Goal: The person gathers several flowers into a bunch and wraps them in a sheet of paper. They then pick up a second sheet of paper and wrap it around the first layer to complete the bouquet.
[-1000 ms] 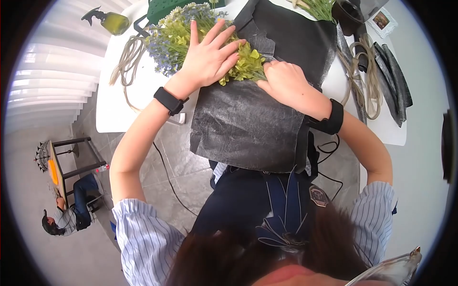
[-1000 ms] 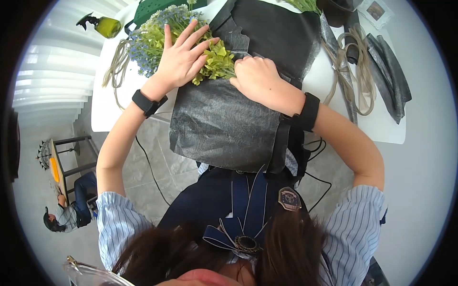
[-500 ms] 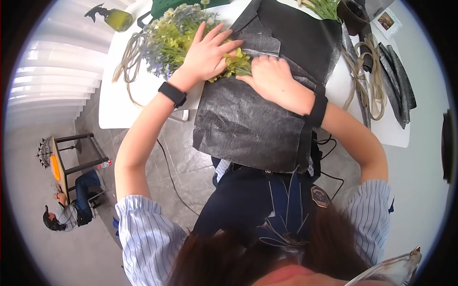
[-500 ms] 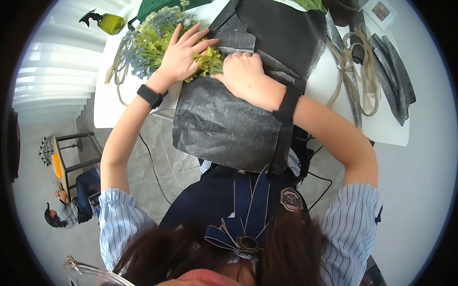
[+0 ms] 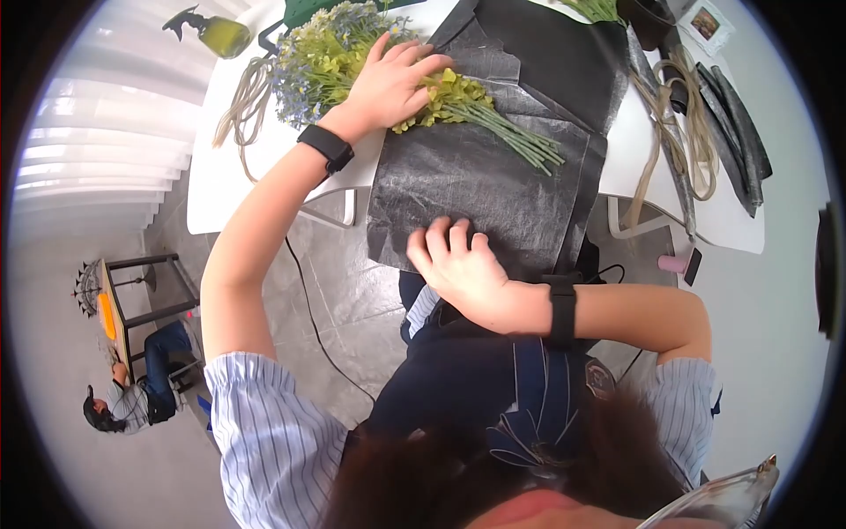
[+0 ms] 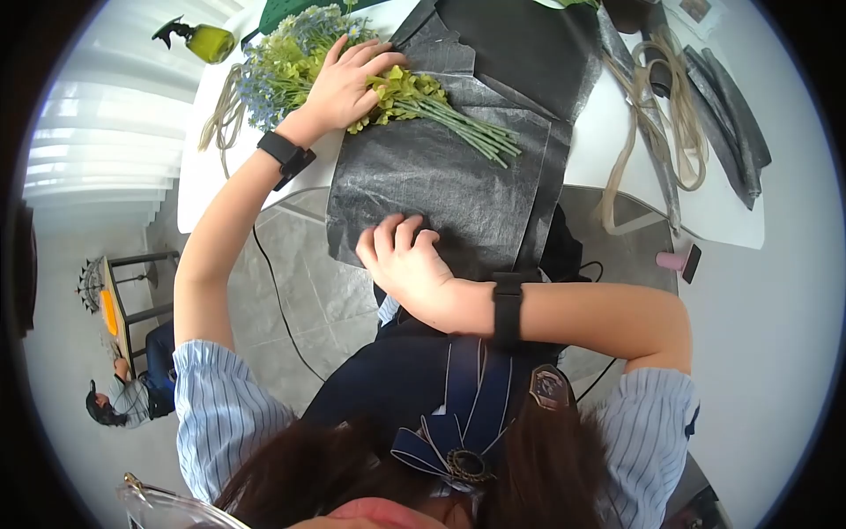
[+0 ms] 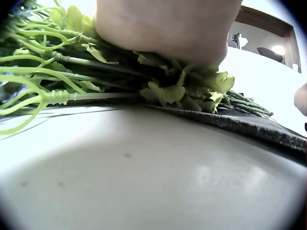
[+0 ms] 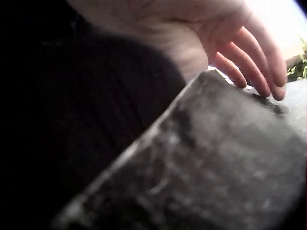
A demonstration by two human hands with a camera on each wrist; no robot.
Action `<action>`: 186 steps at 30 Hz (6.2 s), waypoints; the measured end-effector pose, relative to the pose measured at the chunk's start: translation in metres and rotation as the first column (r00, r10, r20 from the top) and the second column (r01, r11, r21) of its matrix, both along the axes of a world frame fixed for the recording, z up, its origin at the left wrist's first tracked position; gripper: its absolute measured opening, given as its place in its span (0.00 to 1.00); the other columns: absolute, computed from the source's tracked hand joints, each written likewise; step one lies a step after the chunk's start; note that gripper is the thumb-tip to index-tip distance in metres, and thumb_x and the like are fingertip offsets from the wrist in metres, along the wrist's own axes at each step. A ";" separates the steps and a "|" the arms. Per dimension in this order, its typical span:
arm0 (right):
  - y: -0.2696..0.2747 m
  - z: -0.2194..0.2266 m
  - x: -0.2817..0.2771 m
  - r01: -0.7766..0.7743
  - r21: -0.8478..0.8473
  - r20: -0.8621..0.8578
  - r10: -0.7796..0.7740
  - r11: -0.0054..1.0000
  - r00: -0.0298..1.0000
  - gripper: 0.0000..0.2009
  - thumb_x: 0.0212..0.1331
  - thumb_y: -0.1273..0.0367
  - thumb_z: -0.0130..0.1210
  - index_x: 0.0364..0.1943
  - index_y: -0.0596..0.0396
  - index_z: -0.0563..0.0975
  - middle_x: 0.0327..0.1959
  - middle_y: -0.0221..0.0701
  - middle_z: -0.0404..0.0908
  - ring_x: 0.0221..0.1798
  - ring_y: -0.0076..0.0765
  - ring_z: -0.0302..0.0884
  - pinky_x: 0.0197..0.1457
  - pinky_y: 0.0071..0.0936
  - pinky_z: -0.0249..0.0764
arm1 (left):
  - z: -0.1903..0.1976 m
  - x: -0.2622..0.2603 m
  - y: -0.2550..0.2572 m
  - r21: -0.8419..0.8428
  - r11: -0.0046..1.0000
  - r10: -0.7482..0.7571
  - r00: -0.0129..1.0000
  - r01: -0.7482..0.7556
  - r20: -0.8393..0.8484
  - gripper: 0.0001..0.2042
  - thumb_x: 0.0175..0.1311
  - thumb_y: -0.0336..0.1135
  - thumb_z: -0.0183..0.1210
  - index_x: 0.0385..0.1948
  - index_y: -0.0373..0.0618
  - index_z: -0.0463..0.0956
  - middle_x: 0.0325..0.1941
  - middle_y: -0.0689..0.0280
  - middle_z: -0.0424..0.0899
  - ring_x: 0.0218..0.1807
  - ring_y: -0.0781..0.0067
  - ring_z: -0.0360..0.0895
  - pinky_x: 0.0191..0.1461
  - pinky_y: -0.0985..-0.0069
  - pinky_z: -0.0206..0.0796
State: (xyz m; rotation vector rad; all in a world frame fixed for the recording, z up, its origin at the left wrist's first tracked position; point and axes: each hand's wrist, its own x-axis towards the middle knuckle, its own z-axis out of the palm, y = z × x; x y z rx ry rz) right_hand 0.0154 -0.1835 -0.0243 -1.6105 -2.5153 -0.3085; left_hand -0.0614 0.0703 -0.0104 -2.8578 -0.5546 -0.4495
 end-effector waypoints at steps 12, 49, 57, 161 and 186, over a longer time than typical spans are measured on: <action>0.101 0.149 0.105 -0.046 -0.422 -0.357 -0.120 0.905 0.926 0.08 0.48 0.70 0.54 0.29 0.62 0.76 0.29 0.43 0.78 0.34 0.48 0.77 0.37 0.38 0.71 | 0.010 -0.014 0.019 -0.318 0.930 -0.200 0.980 0.186 -0.011 0.17 0.59 0.41 0.41 0.46 0.50 0.74 0.57 0.61 0.69 0.59 0.64 0.64 0.69 0.53 0.33; 0.195 0.030 0.093 -0.066 -0.648 -0.346 -0.215 0.759 0.913 0.19 0.49 0.67 0.53 0.41 0.66 0.62 0.33 0.53 0.76 0.38 0.55 0.76 0.39 0.41 0.73 | 0.029 -0.039 -0.019 -0.495 0.816 -0.181 0.945 0.299 0.272 0.27 0.46 0.38 0.64 0.52 0.48 0.69 0.61 0.58 0.64 0.66 0.55 0.55 0.68 0.50 0.34; 0.167 0.032 0.078 -0.051 -0.479 -0.473 -0.208 0.877 0.856 0.24 0.43 0.70 0.56 0.43 0.67 0.59 0.32 0.52 0.74 0.37 0.58 0.74 0.40 0.44 0.72 | 0.042 -0.059 -0.067 -0.327 0.888 -0.217 0.923 0.322 0.318 0.16 0.36 0.33 0.59 0.33 0.50 0.80 0.36 0.66 0.71 0.41 0.63 0.69 0.47 0.65 0.59; 0.141 0.017 0.020 0.085 -0.341 -0.381 -0.220 0.936 0.898 0.25 0.49 0.67 0.55 0.50 0.63 0.60 0.42 0.45 0.72 0.46 0.51 0.68 0.46 0.46 0.64 | 0.025 -0.105 -0.087 -0.153 0.988 0.057 0.962 -0.016 0.267 0.14 0.35 0.27 0.59 0.30 0.48 0.78 0.43 0.65 0.73 0.47 0.60 0.69 0.47 0.68 0.63; 0.145 0.023 0.050 -0.139 -0.320 -0.571 -0.074 0.937 0.817 0.28 0.41 0.76 0.57 0.49 0.71 0.60 0.38 0.52 0.72 0.45 0.54 0.70 0.49 0.38 0.69 | 0.067 -0.081 -0.035 -0.316 0.930 -0.190 0.981 0.188 0.023 0.08 0.50 0.31 0.58 0.22 0.41 0.67 0.55 0.58 0.70 0.63 0.57 0.60 0.66 0.56 0.49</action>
